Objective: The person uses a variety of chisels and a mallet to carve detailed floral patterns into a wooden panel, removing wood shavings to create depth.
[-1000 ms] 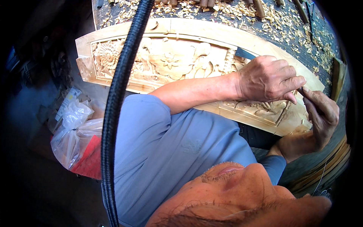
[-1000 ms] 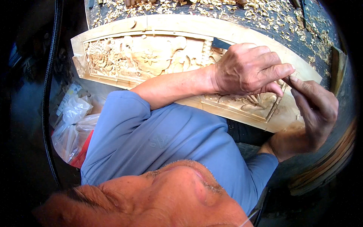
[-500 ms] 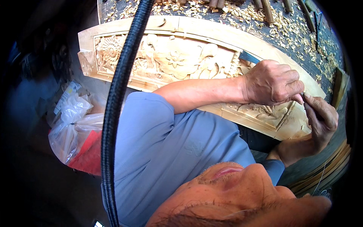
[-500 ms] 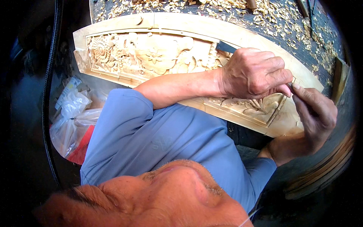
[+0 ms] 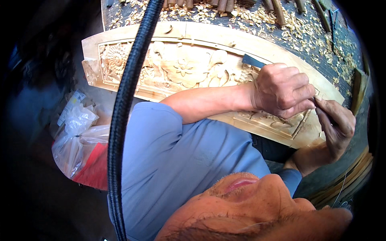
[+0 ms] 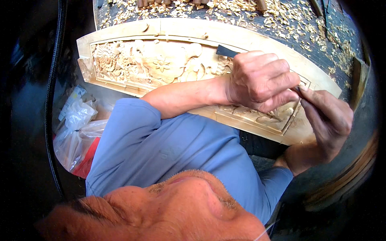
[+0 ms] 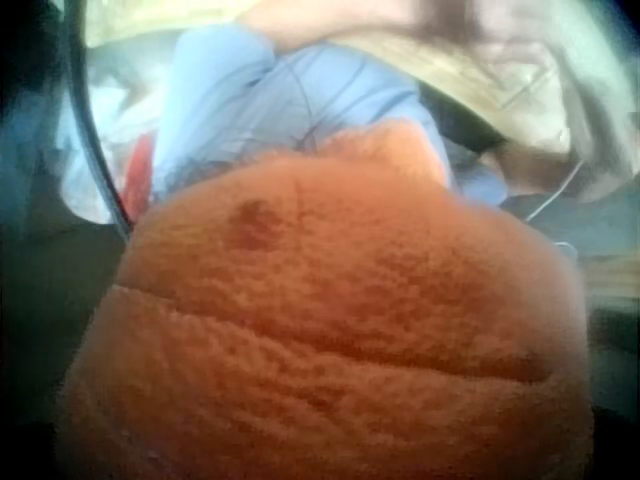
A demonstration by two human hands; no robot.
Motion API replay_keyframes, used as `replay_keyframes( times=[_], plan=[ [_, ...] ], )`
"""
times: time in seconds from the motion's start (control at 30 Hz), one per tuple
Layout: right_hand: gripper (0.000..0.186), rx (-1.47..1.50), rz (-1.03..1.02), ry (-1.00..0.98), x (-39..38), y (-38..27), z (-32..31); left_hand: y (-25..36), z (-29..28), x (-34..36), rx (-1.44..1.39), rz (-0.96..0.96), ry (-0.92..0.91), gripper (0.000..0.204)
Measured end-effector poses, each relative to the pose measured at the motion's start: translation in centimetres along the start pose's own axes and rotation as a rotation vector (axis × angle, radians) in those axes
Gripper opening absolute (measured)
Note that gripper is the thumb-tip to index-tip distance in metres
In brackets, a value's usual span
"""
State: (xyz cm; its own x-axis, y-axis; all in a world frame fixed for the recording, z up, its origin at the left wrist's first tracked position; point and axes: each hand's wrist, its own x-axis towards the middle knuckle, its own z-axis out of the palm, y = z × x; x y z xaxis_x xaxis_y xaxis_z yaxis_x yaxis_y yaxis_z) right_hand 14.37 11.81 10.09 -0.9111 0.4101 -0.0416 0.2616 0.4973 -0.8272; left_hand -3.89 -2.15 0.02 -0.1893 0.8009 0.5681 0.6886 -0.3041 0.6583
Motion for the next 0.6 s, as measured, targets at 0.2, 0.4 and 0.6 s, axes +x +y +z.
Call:
replay_keyframes(
  times=[0.2,0.4,0.6],
  plan=[
    [0.037,0.03,0.131,-0.025,-1.8,0.0,-1.8,-0.3,1.5,-0.5,-0.079,0.128,-0.056,0.05],
    [0.036,0.009,0.17,-0.018,-2.3,-0.2,-2.1,-0.4,1.1,-0.3,-0.106,0.14,-0.132,0.055],
    [0.037,-0.013,0.154,-0.034,-2.4,-0.3,-2.2,-0.5,1.2,-0.3,-0.118,0.136,-0.116,0.056]
  ],
)
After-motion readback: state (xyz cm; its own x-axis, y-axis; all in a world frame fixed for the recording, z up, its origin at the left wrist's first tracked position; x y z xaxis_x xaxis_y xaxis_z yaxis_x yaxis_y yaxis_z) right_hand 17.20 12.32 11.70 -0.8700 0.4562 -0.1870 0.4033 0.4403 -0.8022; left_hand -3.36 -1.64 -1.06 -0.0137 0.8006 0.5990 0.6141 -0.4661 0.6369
